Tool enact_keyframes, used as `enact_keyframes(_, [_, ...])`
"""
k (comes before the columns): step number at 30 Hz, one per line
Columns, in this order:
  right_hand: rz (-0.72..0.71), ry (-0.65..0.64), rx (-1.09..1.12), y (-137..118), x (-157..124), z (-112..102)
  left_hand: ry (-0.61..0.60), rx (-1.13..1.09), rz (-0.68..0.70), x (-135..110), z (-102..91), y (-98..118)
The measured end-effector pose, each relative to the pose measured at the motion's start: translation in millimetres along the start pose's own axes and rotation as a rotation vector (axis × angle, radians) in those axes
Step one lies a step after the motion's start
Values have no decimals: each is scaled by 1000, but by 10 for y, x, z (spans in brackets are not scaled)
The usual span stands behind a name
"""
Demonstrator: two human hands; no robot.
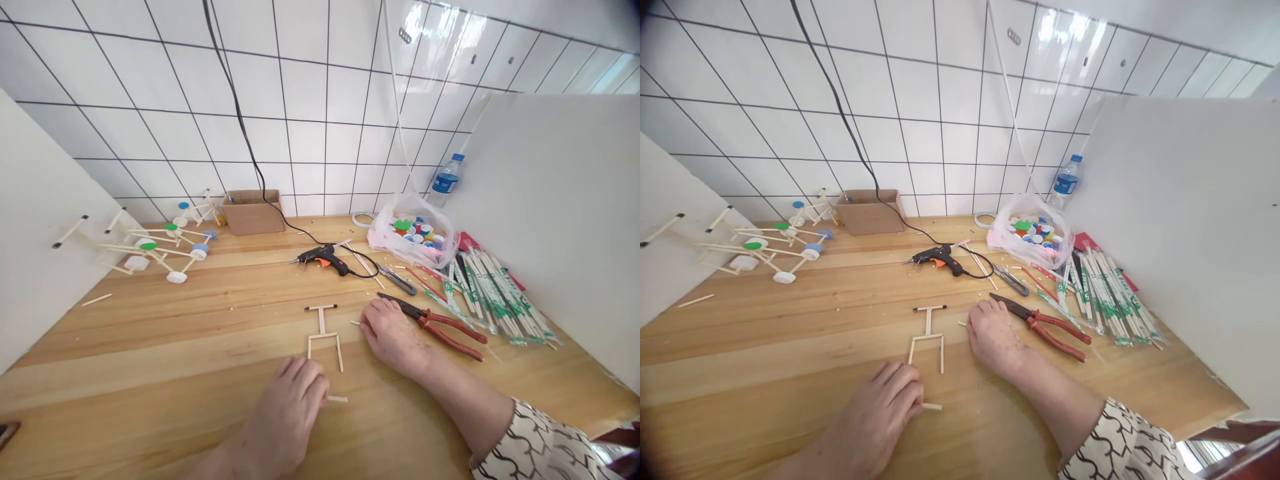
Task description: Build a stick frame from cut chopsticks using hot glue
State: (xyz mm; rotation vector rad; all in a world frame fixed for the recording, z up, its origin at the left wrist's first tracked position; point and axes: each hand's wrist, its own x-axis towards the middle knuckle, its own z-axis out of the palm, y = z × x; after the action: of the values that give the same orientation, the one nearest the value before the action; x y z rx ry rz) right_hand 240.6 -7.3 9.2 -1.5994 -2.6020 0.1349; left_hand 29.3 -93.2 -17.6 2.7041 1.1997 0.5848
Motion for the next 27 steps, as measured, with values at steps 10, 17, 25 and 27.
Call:
enact_keyframes(10, [-21, 63, 0, 40, 24, 53, 273, 34, -406, 25, -238, -570])
enact_keyframes(17, [-38, 108, 14, 53, 50, 75, 199, 107, -477, 38, -222, -648])
enact_keyframes(25, [-25, 110, 45, 116, 107, 147, 154, 136, -525, 23, -204, -661])
enact_keyframes(27, [-21, 106, 52, 134, 118, 170, 144, 135, -535, 14, -178, -683])
